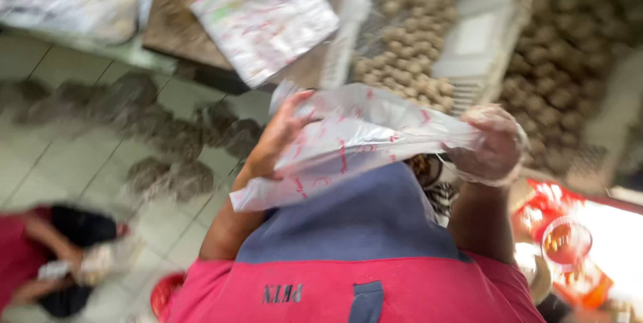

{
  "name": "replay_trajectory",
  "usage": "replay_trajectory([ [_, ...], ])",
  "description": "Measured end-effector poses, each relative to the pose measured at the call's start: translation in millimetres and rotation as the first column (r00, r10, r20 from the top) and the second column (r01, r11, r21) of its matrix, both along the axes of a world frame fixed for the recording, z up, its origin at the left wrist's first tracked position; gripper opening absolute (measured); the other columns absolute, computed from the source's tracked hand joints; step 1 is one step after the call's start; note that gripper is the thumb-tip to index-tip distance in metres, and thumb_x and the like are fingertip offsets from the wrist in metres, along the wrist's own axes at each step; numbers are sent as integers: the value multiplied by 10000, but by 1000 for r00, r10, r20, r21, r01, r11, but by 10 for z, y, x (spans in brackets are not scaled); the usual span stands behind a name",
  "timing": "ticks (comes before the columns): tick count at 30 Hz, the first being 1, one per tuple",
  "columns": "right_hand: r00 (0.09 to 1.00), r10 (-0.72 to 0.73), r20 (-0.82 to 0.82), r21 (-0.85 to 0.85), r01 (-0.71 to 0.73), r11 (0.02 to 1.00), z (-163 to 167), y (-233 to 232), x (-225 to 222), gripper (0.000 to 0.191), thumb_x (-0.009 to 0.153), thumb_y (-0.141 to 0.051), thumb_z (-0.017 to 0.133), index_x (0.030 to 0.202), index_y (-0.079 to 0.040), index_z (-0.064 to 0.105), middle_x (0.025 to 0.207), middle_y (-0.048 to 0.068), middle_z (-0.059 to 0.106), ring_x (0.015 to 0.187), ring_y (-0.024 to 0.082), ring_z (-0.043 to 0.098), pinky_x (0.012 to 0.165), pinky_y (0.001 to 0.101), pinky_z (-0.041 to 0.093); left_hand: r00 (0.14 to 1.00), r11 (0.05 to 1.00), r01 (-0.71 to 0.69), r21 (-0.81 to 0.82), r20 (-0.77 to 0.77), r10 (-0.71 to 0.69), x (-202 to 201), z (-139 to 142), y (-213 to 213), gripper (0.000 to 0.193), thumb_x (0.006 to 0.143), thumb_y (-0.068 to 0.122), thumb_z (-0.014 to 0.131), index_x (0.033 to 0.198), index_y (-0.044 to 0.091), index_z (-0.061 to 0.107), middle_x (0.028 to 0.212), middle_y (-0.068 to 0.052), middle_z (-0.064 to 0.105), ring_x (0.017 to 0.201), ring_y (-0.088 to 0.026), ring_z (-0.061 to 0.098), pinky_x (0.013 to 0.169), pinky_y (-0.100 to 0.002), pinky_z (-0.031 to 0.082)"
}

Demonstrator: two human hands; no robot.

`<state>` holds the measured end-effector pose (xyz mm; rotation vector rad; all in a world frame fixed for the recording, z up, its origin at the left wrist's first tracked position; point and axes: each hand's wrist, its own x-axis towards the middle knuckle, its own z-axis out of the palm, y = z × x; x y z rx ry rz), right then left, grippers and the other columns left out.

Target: The person picks meatballs by hand from white plastic crates and packs them into a clear plastic bag, then ties the bag and sets it down. The person also slides and repositions full crates of meatballs on the table between bags.

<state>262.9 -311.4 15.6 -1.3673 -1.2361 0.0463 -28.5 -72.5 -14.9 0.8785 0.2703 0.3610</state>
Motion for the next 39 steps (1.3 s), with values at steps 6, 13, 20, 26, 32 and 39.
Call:
replay_trajectory([
  [6,937,-99,334,72,79,994,73,-382,-107,482,810,-167,774,1236,-68,571,987,138,664,870,275,695,792,433,552,984,984,-171,42,61,169,105,392,-214,1079,941,290,782,1676,299,-7,914,-137,581,1077,-335,659,1144,-531,490],
  [13,842,-264,470,105,244,964,360,-560,-216,401,817,-124,875,1093,-126,584,860,16,657,713,193,664,580,351,501,994,976,-61,-209,-103,40,133,173,-181,991,901,410,831,1627,60,255,1426,-168,592,1301,-310,570,1089,-478,493],
  [20,807,-233,543,95,217,972,155,-763,-24,360,852,-50,809,1127,-109,584,911,49,665,714,222,700,586,370,582,956,969,229,-90,-169,-242,103,10,-311,724,795,191,819,1420,49,483,1209,-180,675,1100,-283,672,937,-426,528],
  [26,928,78,365,-100,-44,994,-140,-614,95,389,818,-25,758,1167,-88,599,961,90,710,829,259,728,645,393,568,937,984,-177,-32,-313,158,274,-124,-651,164,1076,-3,552,1210,-54,630,1089,-115,711,958,-180,671,910,-334,540],
  [32,891,448,76,-309,-406,860,-222,-248,302,432,852,-110,811,1253,-66,657,1080,118,723,952,306,730,817,398,607,800,847,-483,224,-280,530,-181,-173,-817,67,1098,41,542,1131,33,599,939,-16,630,765,-56,530,706,-208,439],
  [39,816,437,-378,-395,-569,721,-292,58,743,330,901,-127,831,1182,-21,695,1009,88,686,853,158,666,761,287,557,440,545,-652,526,-322,838,-1139,-213,-991,46,1140,66,531,1167,78,495,917,-40,611,769,-78,536,665,-204,424],
])
